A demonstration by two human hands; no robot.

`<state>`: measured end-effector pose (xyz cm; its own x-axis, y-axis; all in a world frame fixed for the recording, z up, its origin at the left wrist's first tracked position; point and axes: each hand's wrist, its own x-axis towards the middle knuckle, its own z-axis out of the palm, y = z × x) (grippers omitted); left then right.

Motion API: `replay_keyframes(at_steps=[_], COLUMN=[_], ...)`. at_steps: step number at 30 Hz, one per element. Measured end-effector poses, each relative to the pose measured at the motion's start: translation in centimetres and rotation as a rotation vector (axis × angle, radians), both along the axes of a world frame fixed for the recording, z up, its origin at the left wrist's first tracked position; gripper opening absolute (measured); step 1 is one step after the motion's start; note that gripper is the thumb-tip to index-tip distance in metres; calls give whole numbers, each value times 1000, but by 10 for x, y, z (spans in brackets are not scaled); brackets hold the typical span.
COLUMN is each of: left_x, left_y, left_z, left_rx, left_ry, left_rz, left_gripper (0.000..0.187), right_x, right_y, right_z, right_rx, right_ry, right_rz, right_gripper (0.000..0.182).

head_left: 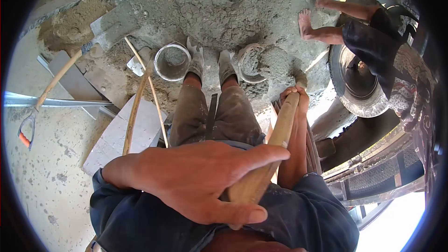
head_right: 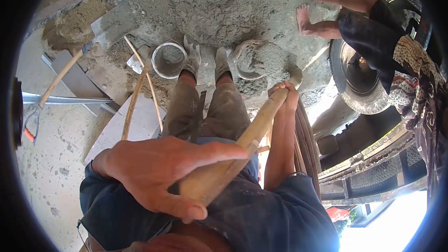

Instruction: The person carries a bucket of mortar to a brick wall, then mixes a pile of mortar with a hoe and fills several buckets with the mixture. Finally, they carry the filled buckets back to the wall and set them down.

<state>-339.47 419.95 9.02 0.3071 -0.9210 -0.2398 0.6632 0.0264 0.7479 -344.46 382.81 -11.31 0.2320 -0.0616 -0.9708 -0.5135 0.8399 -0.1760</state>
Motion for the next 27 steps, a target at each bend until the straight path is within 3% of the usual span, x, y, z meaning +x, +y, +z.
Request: replay_keyframes(at_steps=[2,5,7,10,12,14,17,20,27], left_x=[4,-31,-97,-148,-171,-167,-162,-157,-196], left_y=[45,83,79,99,106,114,125,129,117], left_z=[-17,-96,-181,-219,-218,-228,-232,-222,-160], left_rx=[313,967,1145,1162,1312,1336,1169,1052,1089], left_ry=[124,-250,-441,-540,-466,-543,-583,-582,-485], left_rz=[-204,-670,-985,-883,-562,-512,-465,-309,-266], left_gripper=[85,48,33,29,27,28,23,21,20], right_x=[-19,-58,-89,-99,-104,-98,-96,-94,-114], right_y=[38,89,104,119,124,129,127,117,119], right_z=[-8,-74,-99,-128,-106,-98,-75,-74,-77], right_rx=[-119,-224,-229,-205,-115,-150,-160,-197,-84], right_ry=[40,114,184,191,162,146,126,117,129], right_rz=[-8,-7,-13,-54,-88,-113,-159,-166,-36], right_gripper=[8,10,9,7,6,6,5,5,8])
